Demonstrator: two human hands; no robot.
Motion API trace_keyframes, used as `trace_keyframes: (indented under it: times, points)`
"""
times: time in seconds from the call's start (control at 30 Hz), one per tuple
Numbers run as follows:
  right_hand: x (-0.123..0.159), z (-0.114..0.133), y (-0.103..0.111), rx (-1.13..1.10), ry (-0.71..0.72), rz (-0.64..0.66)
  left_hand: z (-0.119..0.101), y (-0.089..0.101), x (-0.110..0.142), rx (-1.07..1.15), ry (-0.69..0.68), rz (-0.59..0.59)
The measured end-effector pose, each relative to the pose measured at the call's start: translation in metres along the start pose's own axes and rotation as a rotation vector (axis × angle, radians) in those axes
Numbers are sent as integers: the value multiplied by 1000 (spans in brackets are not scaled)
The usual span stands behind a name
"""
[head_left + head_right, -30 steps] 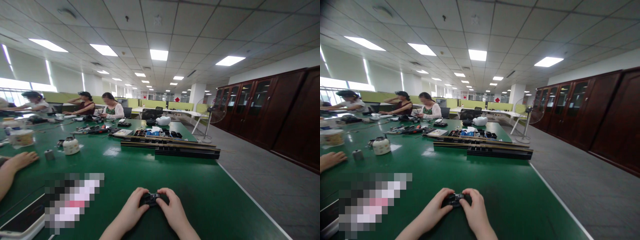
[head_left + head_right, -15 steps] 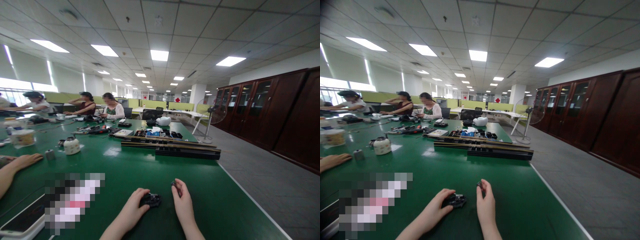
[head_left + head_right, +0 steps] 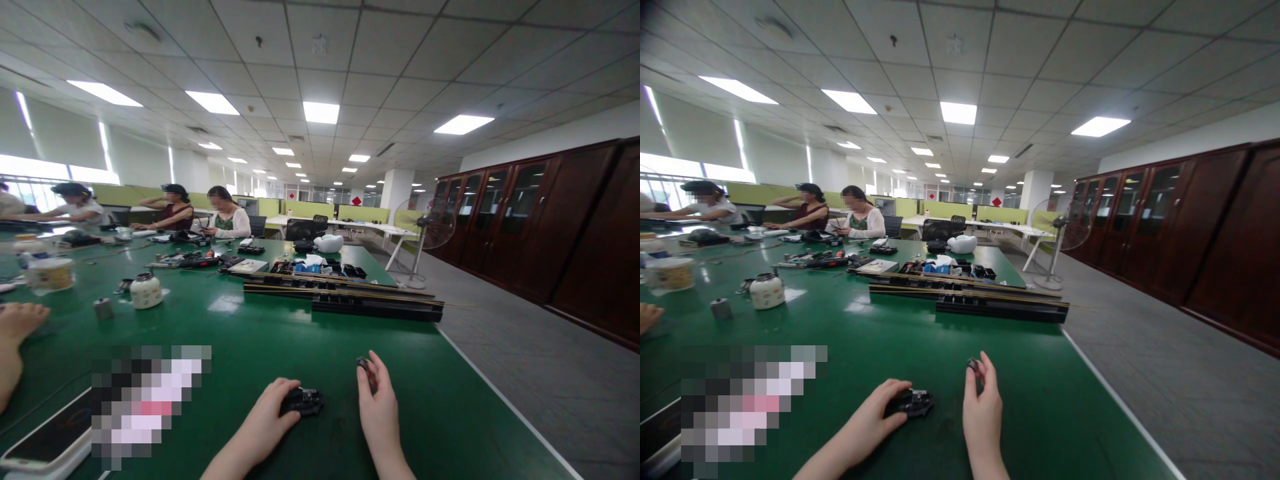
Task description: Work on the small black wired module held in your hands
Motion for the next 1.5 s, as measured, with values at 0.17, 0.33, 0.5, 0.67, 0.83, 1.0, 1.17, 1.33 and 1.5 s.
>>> trace_keyframes:
  times: [0.17,0.33,0.5,0.67,0.83,1.0,1.17,1.33,1.5]
  points:
    - [2,0,-4,59,17,90,-3,0,0,-8,-1,0]
    - [10,5,-15,178,80,291,-6,0,0,-13,-1,0]
    - [23,16,-28,217,200,433,-6,0,1,-6,-12,-11]
    - [30,24,-35,163,264,488,-5,0,0,5,-21,-16]
    - [32,26,-37,150,278,519,-6,0,0,-5,-27,-9]
    - [34,23,-40,218,285,551,-5,0,1,-3,-49,-13]
    - [36,21,-43,353,322,584,-6,-1,1,-10,-35,-8]
    - [36,21,-44,393,320,584,-8,-1,1,-17,-28,-5]
    - [34,17,-46,357,312,575,-7,-1,1,-24,-28,-8]
Point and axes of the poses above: each hand's wrist, its own x-axis away from the middle knuckle, its own y-axis out of the back of the hand, z = x × y, the point moved 4 cm from there along -x, towards the middle knuckle, and after that the axes turned 6 degrees about x, right-handed, at the moved point
